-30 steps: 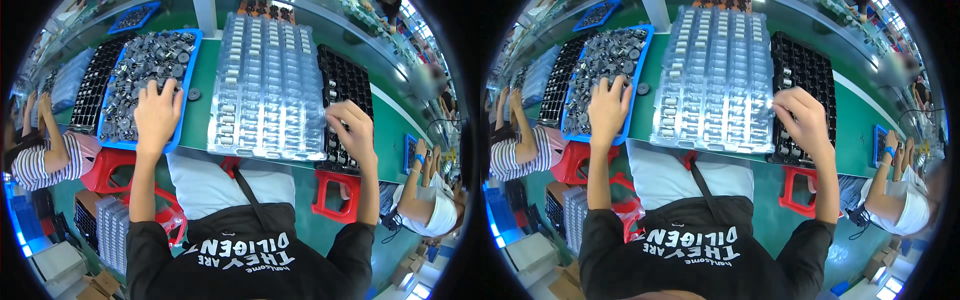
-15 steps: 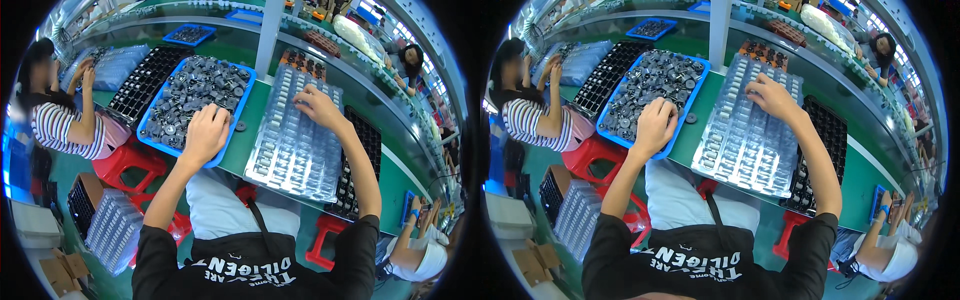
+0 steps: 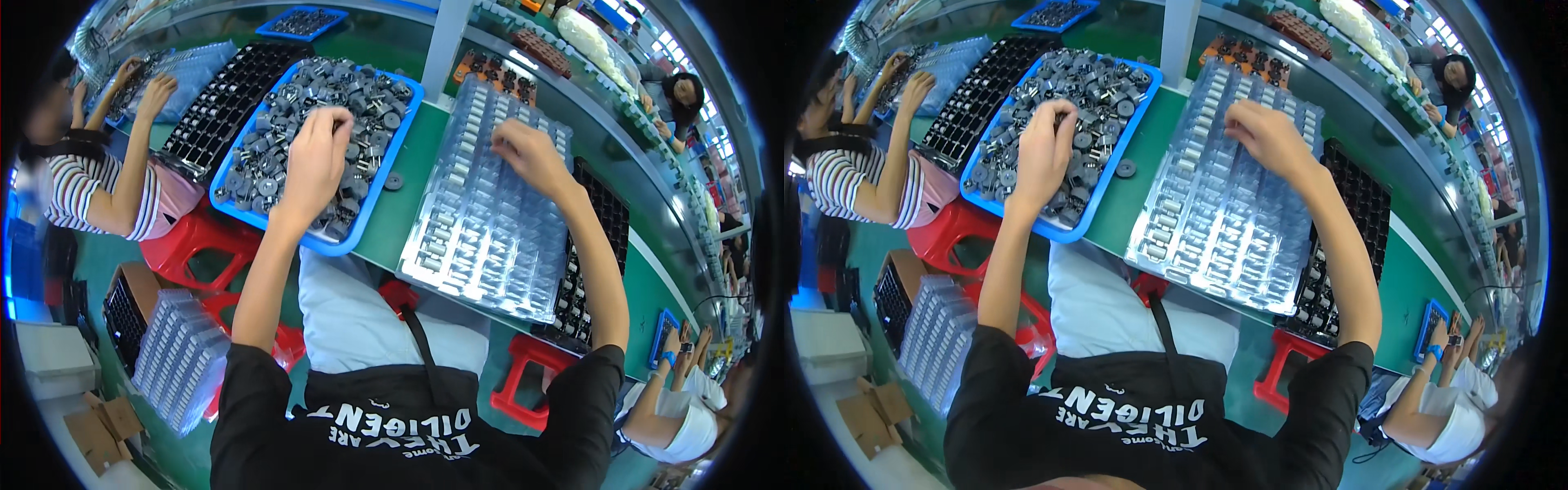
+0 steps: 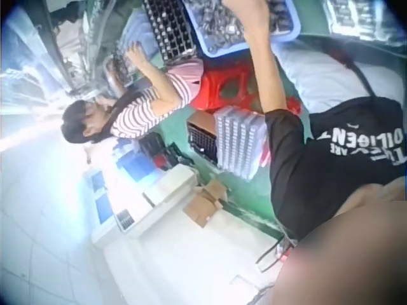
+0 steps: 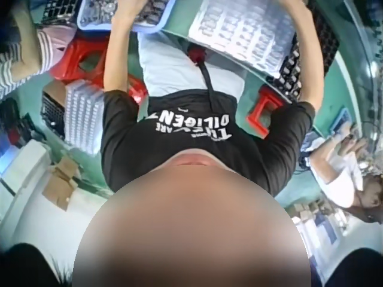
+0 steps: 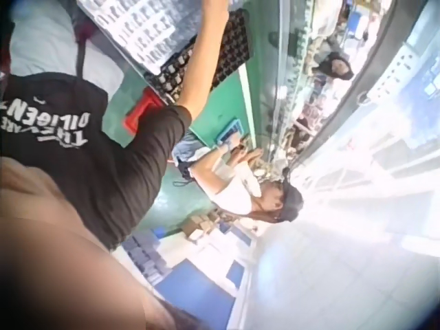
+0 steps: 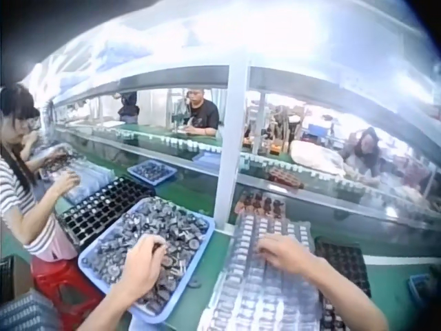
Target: Assembling electronic components by manually inserting small cylindrical parts into plastic bases at a factory workstation.
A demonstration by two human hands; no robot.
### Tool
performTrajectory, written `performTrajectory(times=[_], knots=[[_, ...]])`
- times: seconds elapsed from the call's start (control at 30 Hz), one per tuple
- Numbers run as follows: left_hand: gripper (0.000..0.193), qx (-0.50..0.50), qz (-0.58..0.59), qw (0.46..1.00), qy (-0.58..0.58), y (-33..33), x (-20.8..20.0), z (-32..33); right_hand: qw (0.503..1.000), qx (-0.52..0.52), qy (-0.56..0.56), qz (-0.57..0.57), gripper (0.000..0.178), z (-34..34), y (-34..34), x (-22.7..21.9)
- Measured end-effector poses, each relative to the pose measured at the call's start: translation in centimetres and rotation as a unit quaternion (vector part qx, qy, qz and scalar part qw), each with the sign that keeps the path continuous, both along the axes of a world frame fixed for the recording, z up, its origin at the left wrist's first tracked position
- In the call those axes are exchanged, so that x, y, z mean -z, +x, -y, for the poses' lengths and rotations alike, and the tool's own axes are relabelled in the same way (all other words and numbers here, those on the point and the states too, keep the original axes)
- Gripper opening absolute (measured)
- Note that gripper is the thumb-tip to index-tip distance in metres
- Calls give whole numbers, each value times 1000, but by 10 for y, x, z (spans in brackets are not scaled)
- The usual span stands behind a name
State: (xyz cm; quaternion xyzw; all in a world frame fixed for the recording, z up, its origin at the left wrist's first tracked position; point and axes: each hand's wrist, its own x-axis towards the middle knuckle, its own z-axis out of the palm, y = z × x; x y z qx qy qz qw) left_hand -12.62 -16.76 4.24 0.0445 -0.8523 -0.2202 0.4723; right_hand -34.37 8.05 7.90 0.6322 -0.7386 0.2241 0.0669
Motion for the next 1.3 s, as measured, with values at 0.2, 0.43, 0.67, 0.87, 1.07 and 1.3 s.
performTrajectory(times=[0.2,0.43,0.67,0.87,1.07,1.3], knots=[[14,11,103,975,194,17,-18,-9,988,45,-91,117,12,-15,45,-18],[30,352,-26,794,494,39,-48,-79,881,-52,-142,448,25,-25,142,-62],[36,475,-59,697,534,64,-52,-137,895,-85,-202,388,26,-35,186,-73],[35,494,-87,694,516,63,-33,-144,885,-85,-251,383,26,-48,197,-61],[41,517,-24,693,501,62,-17,-142,899,-40,-248,359,29,-54,202,-65],[46,552,-65,656,510,57,-16,-146,965,-50,-221,132,36,-57,207,-64]])
